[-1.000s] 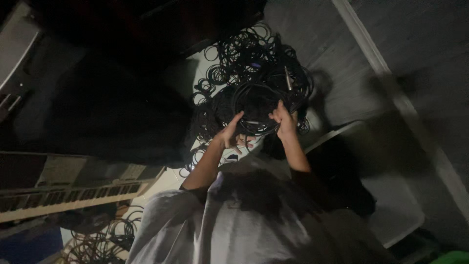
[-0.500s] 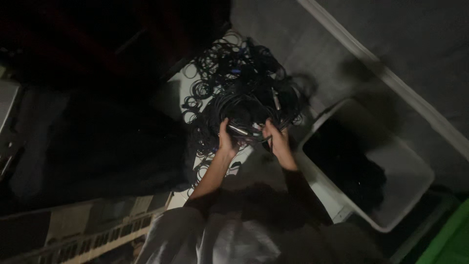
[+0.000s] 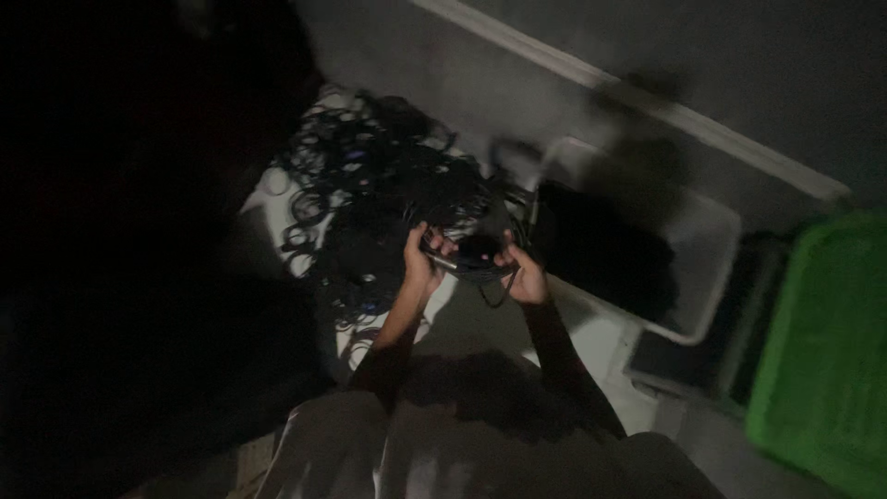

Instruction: The person picks up bundles of black cables from a pile on the floor and places them into a white plastic bin.

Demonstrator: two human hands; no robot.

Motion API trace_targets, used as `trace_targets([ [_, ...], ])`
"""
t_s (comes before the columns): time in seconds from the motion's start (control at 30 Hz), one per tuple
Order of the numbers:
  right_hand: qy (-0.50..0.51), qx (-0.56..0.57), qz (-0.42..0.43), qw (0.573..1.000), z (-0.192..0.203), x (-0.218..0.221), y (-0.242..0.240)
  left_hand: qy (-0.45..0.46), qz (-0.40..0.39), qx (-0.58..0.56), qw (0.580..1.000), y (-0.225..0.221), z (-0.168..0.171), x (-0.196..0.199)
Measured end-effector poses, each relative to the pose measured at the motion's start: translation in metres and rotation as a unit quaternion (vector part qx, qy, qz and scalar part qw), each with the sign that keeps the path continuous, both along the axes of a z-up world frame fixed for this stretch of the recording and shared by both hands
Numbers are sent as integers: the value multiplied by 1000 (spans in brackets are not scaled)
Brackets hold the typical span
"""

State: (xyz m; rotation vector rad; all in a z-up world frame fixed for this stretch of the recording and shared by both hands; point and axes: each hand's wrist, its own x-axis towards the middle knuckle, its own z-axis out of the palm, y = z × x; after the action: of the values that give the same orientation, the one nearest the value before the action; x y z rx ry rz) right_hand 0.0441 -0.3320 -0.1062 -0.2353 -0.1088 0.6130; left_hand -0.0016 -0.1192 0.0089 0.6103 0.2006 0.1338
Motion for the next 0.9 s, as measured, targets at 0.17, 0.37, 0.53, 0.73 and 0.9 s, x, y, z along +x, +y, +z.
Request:
trace_targets([
  [0.17, 40, 79, -114, 990, -34, -14, -82, 66, -95, 69, 991, -68, -6, 7],
  [0.37, 31, 8, -160, 987, -31, -49, -165, 89, -192, 74, 975, -122, -41, 17],
  [0.53, 137, 72, -184, 971, -34, -68, -215, 71, -233, 179, 953, -153, -83, 21],
  [0.73, 2, 224, -147, 964, -79, -88, -235, 118, -255, 154, 947, -185, -130, 23],
  [0.9, -97, -487, -311, 810, -95, -94, -242, 124, -288, 195, 929, -209, -149, 29],
])
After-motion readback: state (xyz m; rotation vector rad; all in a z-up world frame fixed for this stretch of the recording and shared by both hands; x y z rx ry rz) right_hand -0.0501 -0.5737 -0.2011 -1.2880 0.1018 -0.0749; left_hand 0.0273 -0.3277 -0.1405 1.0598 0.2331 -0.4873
